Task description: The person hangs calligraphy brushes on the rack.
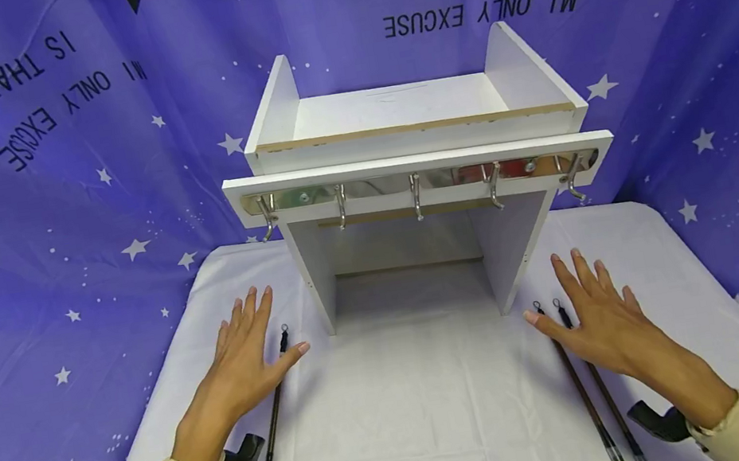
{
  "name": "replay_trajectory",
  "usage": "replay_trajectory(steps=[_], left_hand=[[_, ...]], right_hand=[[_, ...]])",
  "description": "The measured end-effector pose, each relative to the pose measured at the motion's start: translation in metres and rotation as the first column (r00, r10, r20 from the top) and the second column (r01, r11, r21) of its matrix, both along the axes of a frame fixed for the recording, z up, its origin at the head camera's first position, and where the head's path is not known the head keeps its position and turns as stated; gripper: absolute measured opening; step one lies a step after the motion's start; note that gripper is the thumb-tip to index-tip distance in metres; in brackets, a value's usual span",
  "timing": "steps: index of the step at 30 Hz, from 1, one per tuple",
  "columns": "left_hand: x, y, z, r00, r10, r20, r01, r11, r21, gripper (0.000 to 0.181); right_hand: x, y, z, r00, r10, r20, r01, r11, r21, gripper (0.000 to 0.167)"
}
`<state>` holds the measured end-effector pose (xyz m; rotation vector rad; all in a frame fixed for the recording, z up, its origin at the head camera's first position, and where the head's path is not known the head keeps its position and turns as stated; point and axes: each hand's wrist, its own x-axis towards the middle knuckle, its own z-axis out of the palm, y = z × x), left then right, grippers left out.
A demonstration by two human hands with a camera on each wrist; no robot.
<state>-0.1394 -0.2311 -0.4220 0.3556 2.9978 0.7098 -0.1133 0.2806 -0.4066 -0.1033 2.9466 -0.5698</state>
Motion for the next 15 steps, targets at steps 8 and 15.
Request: replay_trajectory(steps=[8,15], left_hand=[[-0.013,-0.001,-0.003,0.999,0.005,-0.037,0.001,0.987,0.16,0.095],[-0.025,0.0,-0.005,0.999,0.015,-0.049,0.001,0.951,0.309,0.087]], right_hand=[[0.0,0.007,0.004,0.998,-0.008,-0.06,0.008,1.0,-0.005,0.107],[0.002,0.014,-0.001,0.998,-0.027,-0.057,0.027,1.0,-0.002,0.093]])
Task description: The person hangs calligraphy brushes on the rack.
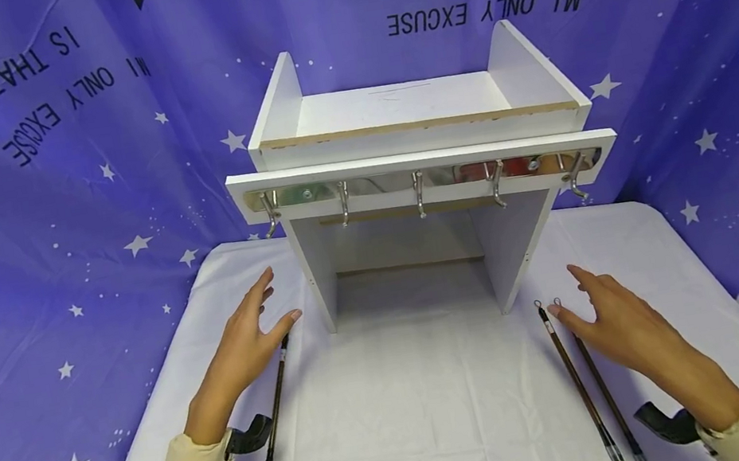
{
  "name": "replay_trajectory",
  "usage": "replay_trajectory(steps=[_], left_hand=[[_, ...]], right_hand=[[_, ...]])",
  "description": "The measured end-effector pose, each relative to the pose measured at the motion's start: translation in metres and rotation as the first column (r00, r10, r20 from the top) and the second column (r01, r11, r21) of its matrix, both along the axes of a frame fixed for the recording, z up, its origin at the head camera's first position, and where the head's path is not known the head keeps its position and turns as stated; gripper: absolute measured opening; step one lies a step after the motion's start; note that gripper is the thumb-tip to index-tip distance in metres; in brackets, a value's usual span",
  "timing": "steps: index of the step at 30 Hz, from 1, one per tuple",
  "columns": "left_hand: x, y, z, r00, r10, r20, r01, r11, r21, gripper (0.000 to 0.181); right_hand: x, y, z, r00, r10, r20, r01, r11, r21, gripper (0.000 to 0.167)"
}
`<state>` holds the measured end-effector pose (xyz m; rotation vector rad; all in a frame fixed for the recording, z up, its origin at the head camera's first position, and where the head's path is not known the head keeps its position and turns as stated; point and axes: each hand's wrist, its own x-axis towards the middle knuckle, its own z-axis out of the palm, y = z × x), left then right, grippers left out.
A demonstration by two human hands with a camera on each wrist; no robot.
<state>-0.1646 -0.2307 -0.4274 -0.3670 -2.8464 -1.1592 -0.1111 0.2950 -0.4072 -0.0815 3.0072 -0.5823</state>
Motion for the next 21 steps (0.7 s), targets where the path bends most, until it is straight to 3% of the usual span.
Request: replay_trajectory(steps=[7,13,21], left_hand=[[-0.008,0.008,-0.004,0.999,-0.051,0.002,0.051,0.994,0.099,0.083],[-0.013,0.015,-0.005,0.998,-0.059,-0.034,0.063,0.988,0.138,0.079],[-0.019,0.026,-0.005,0.99,-0.068,-0.126,0.092,0.976,0.198,0.065]], right_hand=[[0.004,0.011,-0.007,1.0,0.006,0.029,-0.006,1.0,-0.005,0.085],[0.009,0.021,-0.014,0.998,0.012,0.068,-0.011,1.0,-0.022,0.082],[0.015,0.03,-0.029,0.999,0.005,0.052,-0.003,0.999,-0.034,0.071]])
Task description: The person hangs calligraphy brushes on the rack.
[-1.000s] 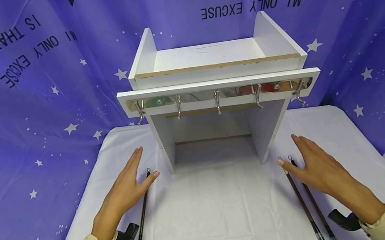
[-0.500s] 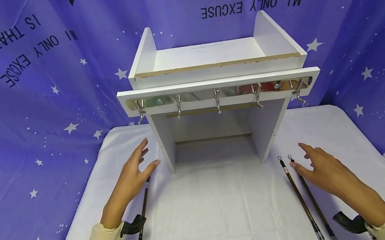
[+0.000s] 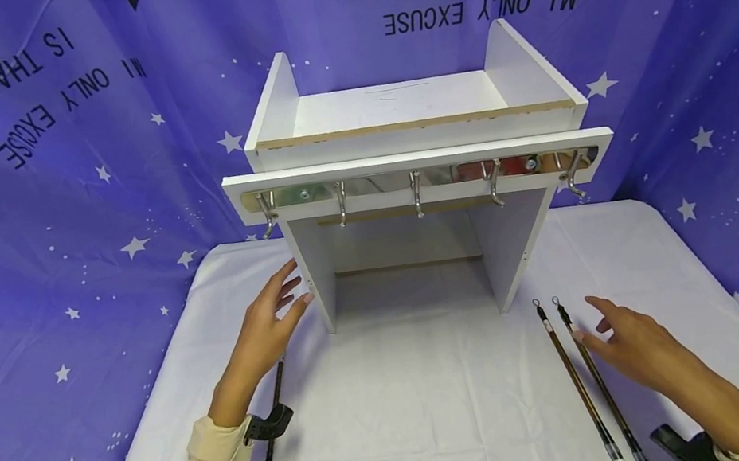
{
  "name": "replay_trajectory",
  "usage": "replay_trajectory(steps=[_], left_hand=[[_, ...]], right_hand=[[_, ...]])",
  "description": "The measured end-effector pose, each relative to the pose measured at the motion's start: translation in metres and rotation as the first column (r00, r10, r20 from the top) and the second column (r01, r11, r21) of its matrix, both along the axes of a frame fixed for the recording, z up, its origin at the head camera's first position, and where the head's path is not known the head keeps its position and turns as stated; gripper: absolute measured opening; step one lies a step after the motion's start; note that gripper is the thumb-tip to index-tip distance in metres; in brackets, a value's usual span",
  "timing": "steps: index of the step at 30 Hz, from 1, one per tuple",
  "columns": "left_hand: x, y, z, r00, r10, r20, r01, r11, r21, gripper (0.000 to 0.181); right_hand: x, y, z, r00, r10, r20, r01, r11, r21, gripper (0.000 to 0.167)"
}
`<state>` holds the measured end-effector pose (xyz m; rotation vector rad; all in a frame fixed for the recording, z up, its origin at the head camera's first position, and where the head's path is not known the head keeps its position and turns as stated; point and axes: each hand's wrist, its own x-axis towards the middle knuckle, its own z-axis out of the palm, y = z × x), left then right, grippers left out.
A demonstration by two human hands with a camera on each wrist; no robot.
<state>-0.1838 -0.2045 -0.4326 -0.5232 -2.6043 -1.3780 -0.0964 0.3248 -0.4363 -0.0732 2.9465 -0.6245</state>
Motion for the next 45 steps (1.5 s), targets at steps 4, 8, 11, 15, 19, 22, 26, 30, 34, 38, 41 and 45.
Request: replay_trajectory(steps=[4,8,11,15,19,22,26,30,34,38,41,45], left_hand=[[-0.001,0.004,0.002,1.0,0.007,-0.008,-0.007,1.0,0.002,0.061],[-0.003,0.008,0.002,1.0,0.012,-0.021,-0.012,1.0,0.003,0.059],[-0.004,0.011,0.002,0.999,0.022,-0.031,-0.022,1.0,0.003,0.057],[-0.005,0.014,0.003,0.999,0.043,-0.026,-0.043,0.999,0.005,0.055],[-0.006,0.015,0.004,0.998,0.058,-0.029,-0.058,0.998,0.005,0.051],[-0.006,0.015,0.004,0.997,0.065,-0.042,-0.065,0.998,0.002,0.049],[-0.008,0.016,0.004,0.996,0.062,-0.06,-0.061,0.998,0.012,0.047],[-0.009,0.018,0.003,0.996,0.055,-0.073,-0.054,0.998,0.018,0.046],[-0.01,0.018,0.002,0.995,0.057,-0.076,-0.056,0.998,0.017,0.046],[-0.01,0.018,0.002,0.995,0.057,-0.079,-0.056,0.998,0.017,0.046],[-0.01,0.018,0.002,0.995,0.06,-0.082,-0.059,0.998,0.016,0.046],[-0.01,0.018,0.001,0.995,0.063,-0.076,-0.063,0.998,0.011,0.046]], right_hand=[[0.005,0.005,-0.006,1.0,-0.012,0.02,0.013,1.0,-0.007,0.069],[0.009,0.008,-0.013,0.998,-0.026,0.052,0.026,1.0,-0.004,0.066],[0.013,0.009,-0.018,0.996,-0.03,0.082,0.031,0.999,-0.015,0.067],[0.017,0.009,-0.024,0.994,-0.033,0.108,0.035,0.999,-0.022,0.068],[0.02,0.01,-0.026,0.992,-0.035,0.119,0.037,0.999,-0.019,0.067],[0.022,0.01,-0.028,0.992,-0.033,0.118,0.036,0.999,-0.022,0.067],[0.025,0.011,-0.032,0.993,-0.03,0.115,0.033,0.999,-0.023,0.066],[0.026,0.011,-0.035,0.991,-0.037,0.13,0.041,0.999,-0.03,0.069],[0.027,0.011,-0.039,0.991,-0.039,0.129,0.044,0.998,-0.034,0.07],[0.029,0.011,-0.042,0.992,-0.044,0.117,0.047,0.999,-0.027,0.07],[0.03,0.011,-0.044,0.99,-0.05,0.129,0.053,0.998,-0.018,0.071],[0.031,0.011,-0.047,0.988,-0.051,0.143,0.053,0.999,-0.012,0.072]])
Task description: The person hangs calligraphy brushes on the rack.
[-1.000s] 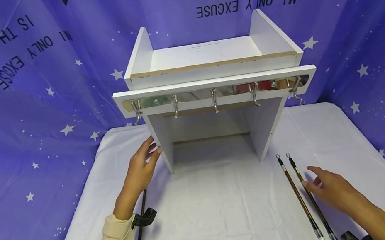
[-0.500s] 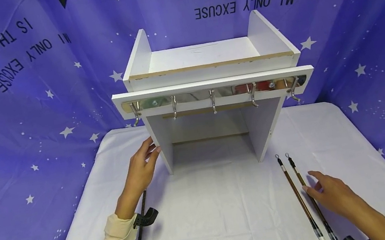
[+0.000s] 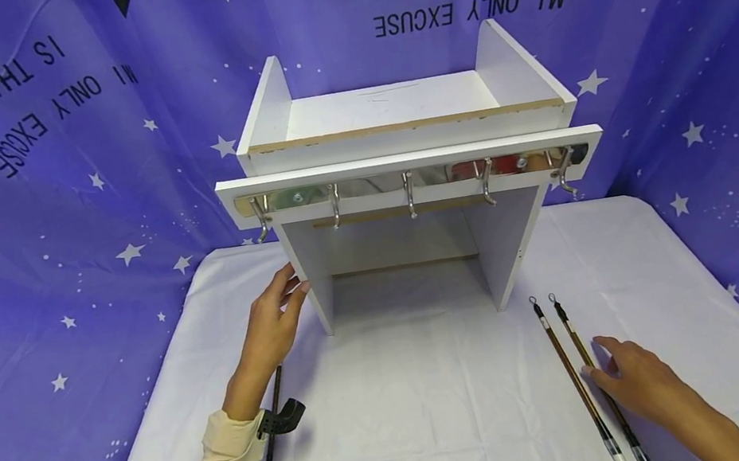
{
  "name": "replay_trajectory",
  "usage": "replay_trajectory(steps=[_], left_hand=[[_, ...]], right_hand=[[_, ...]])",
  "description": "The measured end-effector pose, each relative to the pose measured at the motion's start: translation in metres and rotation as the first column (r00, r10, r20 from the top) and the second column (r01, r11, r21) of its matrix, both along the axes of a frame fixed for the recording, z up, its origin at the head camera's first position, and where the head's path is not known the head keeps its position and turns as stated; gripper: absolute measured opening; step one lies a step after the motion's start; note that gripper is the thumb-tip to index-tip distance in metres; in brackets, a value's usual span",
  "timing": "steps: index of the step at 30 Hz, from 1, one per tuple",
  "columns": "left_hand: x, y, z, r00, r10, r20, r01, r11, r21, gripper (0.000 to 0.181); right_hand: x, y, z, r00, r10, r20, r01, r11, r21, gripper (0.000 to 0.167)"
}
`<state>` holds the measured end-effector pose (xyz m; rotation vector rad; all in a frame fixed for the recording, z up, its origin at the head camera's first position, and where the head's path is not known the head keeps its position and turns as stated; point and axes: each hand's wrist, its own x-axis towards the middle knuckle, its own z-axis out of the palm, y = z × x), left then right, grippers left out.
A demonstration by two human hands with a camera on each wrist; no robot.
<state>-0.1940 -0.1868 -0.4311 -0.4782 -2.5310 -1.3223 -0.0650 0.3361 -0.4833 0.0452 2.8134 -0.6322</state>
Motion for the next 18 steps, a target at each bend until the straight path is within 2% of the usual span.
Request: replay_trajectory(steps=[18], left_hand=[[-0.0006,0.0002,-0.0009,1.0,-0.007,-0.01,0.007,1.0,0.0,0.046]], right_hand=[[0.0068,-0.0054,-0.002,1.0,-0.027,0.008,0.027,0.999,-0.022,0.066]])
